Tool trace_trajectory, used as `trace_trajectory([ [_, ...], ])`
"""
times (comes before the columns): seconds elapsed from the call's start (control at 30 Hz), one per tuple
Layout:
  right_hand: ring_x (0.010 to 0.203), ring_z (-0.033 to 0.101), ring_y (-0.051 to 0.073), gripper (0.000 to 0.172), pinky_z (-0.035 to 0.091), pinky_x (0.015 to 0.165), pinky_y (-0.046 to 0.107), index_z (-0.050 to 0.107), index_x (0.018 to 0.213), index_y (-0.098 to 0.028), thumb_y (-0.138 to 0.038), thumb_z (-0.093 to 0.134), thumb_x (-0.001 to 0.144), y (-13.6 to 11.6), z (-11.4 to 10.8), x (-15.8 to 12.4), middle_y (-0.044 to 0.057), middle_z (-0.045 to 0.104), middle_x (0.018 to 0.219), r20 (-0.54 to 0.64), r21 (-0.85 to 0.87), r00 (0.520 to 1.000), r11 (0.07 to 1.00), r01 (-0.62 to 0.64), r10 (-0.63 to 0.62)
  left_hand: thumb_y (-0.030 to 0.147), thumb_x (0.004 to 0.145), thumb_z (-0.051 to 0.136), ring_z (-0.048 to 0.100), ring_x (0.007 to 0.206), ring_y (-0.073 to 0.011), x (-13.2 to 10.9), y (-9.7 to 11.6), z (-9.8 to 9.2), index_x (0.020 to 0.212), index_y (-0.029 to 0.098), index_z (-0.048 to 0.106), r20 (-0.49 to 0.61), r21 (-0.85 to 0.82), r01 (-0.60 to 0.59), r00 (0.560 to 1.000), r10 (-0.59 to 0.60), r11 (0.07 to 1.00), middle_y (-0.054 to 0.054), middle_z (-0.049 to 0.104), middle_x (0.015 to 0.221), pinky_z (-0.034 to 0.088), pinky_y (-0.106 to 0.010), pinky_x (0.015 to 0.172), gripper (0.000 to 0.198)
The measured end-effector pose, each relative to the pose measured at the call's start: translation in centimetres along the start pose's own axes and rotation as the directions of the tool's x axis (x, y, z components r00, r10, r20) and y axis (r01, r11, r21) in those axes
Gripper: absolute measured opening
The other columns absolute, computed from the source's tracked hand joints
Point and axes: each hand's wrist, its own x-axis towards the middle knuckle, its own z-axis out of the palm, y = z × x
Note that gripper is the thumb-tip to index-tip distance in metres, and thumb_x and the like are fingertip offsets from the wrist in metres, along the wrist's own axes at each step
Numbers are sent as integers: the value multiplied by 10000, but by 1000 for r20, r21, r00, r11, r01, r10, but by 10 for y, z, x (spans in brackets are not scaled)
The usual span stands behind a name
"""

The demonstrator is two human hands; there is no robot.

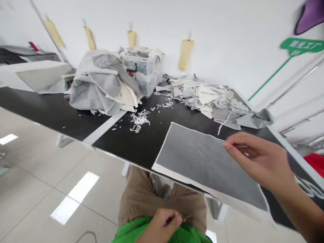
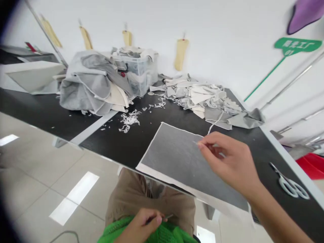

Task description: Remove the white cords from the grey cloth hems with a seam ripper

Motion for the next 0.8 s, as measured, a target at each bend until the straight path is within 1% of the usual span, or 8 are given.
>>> trace_trajectory([
  [0.07,664,600,149,129,458,541,259,703,749,-211,-305,642,813,-11,29,43,35,688,768,178,-27,977,992,121,-114,678,884,429,595,1009,-259,-4,-9,-13,1021,163,755,-44,29,8,999,-7,1000,-75,722,1016,426,-323,922,625],
  [0.23,672,620,146,134,469,630,247,731,758,-166,-236,619,781,-29,129,132,29,708,744,329,-41,911,960,276,-247,681,873,434,614,974,-259,-10,-26,-38,1043,200,763,-144,15,-26,989,28,1000,-68,738,1019,450,-310,902,607],
  [0.37,649,622,145,138,456,670,248,740,750,-146,-184,609,773,-29,215,177,36,704,707,456,-63,816,901,428,-355,686,874,423,634,872,-237,-12,-42,-51,1025,205,770,-166,-16,-45,985,42,999,-65,749,925,473,-295,854,613],
  [0.47,711,639,167,175,456,707,258,755,807,-144,-178,584,812,-26,264,196,62,726,780,554,-142,738,830,540,-385,665,877,447,632,935,-244,-15,-52,-58,1073,218,756,-207,-30,-23,978,16,999,-68,739,992,469,-302,882,578],
  [0.53,804,657,190,219,461,770,272,764,881,-150,-139,552,827,-24,284,202,80,743,874,610,-202,703,787,583,-365,647,883,463,620,998,-251,-18,-55,-62,1107,218,740,-225,-38,6,974,-14,999,-73,721,1061,463,-312,909,558],
  [0.63,935,663,218,313,459,854,295,757,999,-170,-67,525,817,-25,297,204,93,744,1000,671,-281,674,737,615,-307,627,899,462,606,1039,-250,-22,-52,-67,1139,208,720,-209,-56,30,977,-41,998,-78,705,1100,454,-322,935,548],
  [0.7,966,663,240,322,468,861,322,746,1051,-194,-98,515,848,-28,299,203,100,736,1040,668,-330,684,709,624,-291,626,905,455,602,1042,-248,-23,-49,-68,1137,210,719,-183,-63,28,982,-39,998,-75,705,1100,451,-324,938,544],
  [0.8,956,668,275,305,491,839,368,735,1079,-217,-301,476,942,-36,298,200,105,736,1010,611,-372,733,709,599,-299,636,902,456,602,1032,-245,-22,-45,-66,1127,229,725,-155,-65,33,987,-43,997,-64,709,1101,455,-319,920,537],
])
